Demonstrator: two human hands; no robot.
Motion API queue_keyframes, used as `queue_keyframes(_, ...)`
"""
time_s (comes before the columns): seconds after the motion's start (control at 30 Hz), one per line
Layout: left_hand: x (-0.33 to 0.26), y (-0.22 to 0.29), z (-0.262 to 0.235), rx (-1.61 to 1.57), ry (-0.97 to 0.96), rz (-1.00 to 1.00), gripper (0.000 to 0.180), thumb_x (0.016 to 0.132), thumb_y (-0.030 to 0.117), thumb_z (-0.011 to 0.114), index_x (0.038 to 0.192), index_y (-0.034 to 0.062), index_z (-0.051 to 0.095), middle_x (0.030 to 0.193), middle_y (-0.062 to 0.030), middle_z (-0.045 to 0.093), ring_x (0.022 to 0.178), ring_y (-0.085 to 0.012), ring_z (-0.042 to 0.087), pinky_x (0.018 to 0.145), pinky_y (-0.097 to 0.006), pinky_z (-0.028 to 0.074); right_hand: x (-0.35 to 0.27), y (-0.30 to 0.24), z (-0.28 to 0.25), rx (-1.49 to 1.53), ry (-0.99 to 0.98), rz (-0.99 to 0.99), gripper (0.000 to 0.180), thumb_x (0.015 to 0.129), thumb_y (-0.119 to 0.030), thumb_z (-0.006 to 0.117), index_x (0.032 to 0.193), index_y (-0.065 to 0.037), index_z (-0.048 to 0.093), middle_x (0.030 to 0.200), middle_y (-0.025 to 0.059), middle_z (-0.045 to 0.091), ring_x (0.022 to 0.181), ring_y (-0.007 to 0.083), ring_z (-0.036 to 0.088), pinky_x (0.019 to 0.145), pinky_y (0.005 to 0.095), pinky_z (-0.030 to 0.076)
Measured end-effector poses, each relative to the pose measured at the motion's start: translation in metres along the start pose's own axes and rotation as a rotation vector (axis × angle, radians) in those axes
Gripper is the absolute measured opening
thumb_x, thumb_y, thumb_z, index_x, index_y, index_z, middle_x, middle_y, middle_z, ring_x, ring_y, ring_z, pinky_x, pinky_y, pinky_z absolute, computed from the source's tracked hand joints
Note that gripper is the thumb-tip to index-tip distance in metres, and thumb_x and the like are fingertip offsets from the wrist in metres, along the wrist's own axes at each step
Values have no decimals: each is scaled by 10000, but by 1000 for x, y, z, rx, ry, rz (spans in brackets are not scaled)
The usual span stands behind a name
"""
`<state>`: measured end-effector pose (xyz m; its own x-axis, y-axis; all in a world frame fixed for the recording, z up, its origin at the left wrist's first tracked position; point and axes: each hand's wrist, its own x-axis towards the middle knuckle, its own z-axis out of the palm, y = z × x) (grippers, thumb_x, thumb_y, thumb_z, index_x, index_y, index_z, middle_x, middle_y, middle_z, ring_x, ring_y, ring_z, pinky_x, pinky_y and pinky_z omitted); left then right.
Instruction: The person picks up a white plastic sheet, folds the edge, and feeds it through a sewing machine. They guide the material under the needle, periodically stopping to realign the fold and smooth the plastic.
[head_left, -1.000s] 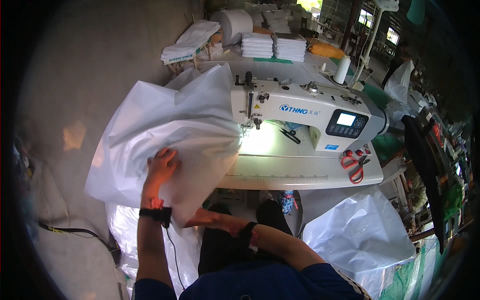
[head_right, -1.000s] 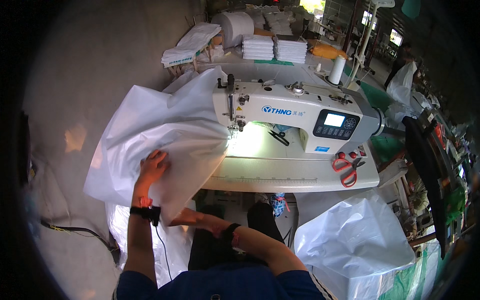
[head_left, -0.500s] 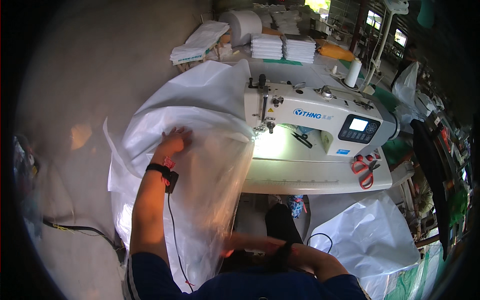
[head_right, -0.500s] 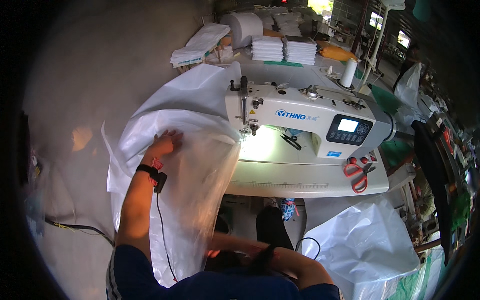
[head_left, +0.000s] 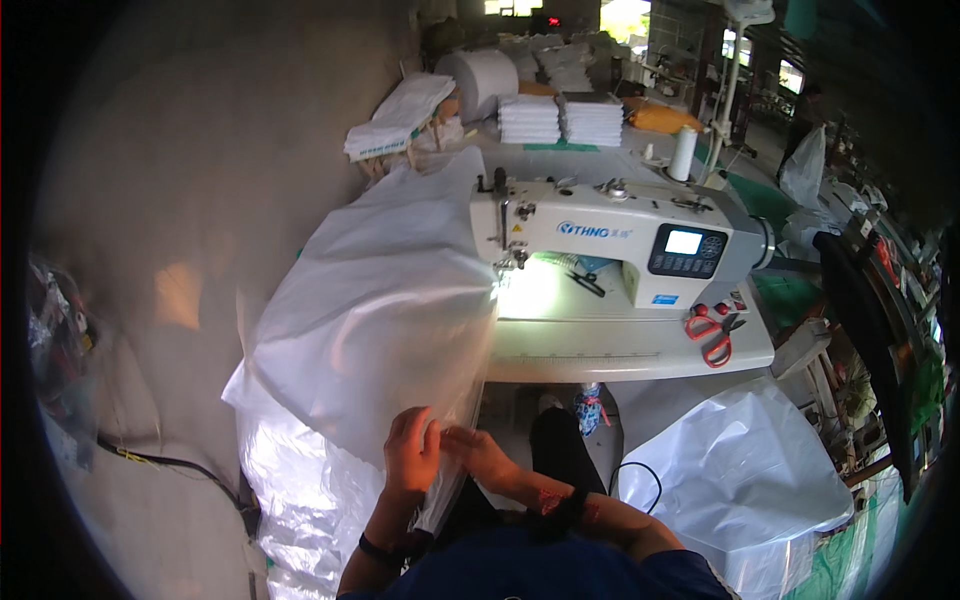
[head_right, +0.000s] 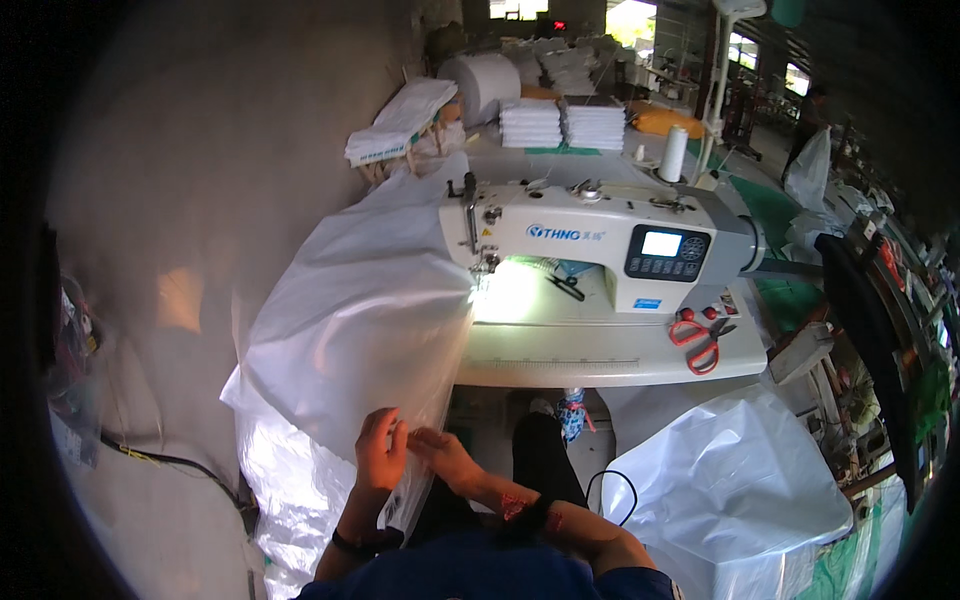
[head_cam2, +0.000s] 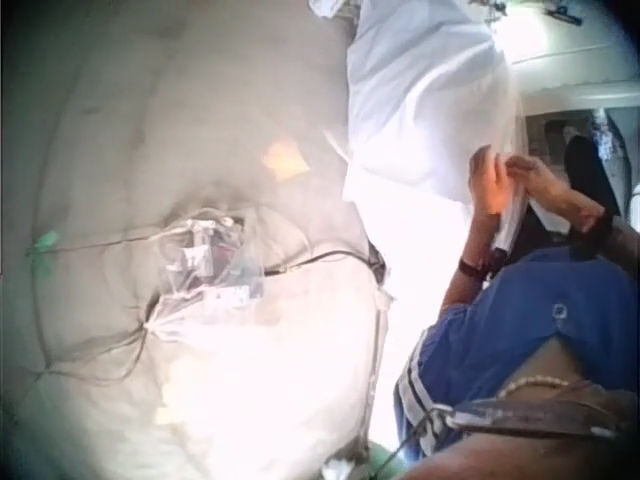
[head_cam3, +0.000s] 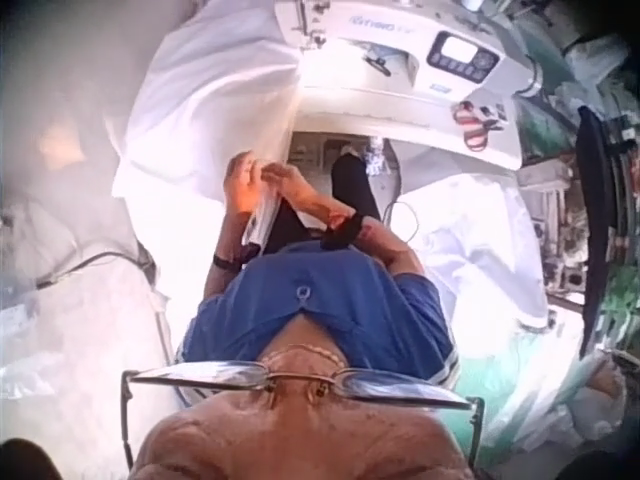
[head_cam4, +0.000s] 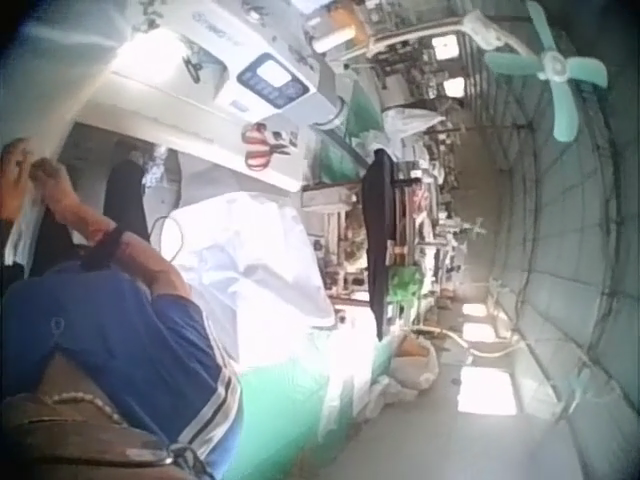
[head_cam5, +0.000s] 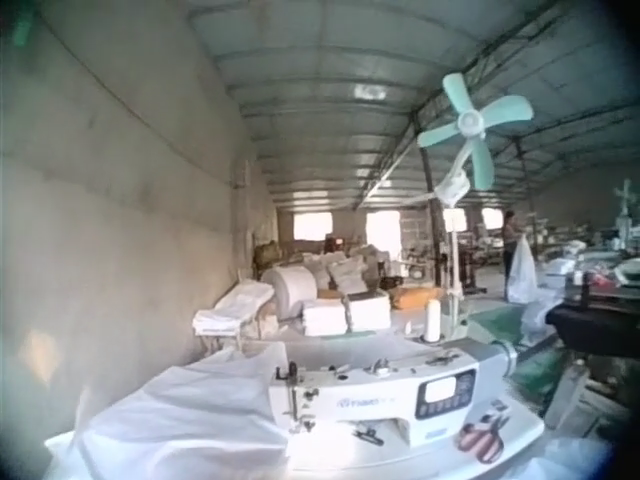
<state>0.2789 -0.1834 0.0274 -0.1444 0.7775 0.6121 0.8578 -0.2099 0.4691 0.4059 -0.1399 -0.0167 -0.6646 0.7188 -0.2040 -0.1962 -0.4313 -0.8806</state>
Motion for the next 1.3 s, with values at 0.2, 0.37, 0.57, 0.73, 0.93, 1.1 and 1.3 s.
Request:
queue_keyframes(0.2, 10, 21, -16, 32, -92, -76, 307, 803, 184, 646, 1044, 8, 576, 993, -164, 599, 904, -366, 562, 759, -427, 474, -13, 31, 8, -283, -558, -195, 312, 921, -230, 543, 1152, -23, 572, 925, 40, 611, 812, 103, 577, 764, 253, 470)
queue_keyframes(0.37, 7, 23, -11, 351, -171, -101, 622, 729, 248, 705, 1253, 37, 445, 1182, -127, 488, 1106, -315, 458, 932, -432, 356, -35, 77, -26, -248, -844, 29, 355, 915, -282, 558, 1152, -18, 590, 1066, 97, 640, 1012, 178, 576, 887, 283, 439)
queue_keyframes(0.57, -40, -27, 18, 507, -241, -74, 615, 723, 191, 672, 1267, 38, 430, 1190, -130, 477, 1120, -309, 440, 929, -440, 349, -64, -3, -24, -556, -352, 408, 407, 889, -404, 569, 998, -15, 621, 784, 45, 584, 749, 132, 544, 708, 243, 444)
queue_keyframes(0.73, -31, -14, 14, 435, -384, -180, 617, 732, 200, 656, 1282, 49, 419, 1212, -124, 455, 1156, -302, 414, 940, -454, 329, -39, 28, -36, 197, 155, -66, 282, 910, -292, 567, 970, -18, 589, 730, -6, 544, 657, 61, 495, 606, 245, 441)
queue_keyframes(0.93, -46, -21, 31, 667, -211, 37, 667, 739, 274, 652, 1306, 41, 391, 1235, -137, 443, 1199, -302, 392, 996, -448, 300, -84, -10, -11, -179, 185, -266, 198, 939, -198, 505, 980, -4, 512, 636, 50, 521, 485, 128, 525, 450, 256, 455)
queue_keyframes(1.1, -12, -39, -17, 637, -103, 11, 341, 761, 89, 565, 1096, 28, 556, 959, -124, 575, 862, -297, 566, 827, -423, 432, -93, -22, -15, -66, 208, -211, 184, 942, -175, 487, 979, 4, 467, 586, 54, 515, 439, 137, 532, 411, 252, 449)
queue_keyframes(1.3, 62, 7, -95, 498, -186, 130, 189, 775, 92, 549, 952, 62, 606, 780, -136, 611, 678, -322, 608, 608, -400, 491, -74, -39, 14, -32, 88, -237, 165, 924, -141, 511, 951, 15, 466, 600, 76, 520, 455, 159, 544, 430, 276, 462)
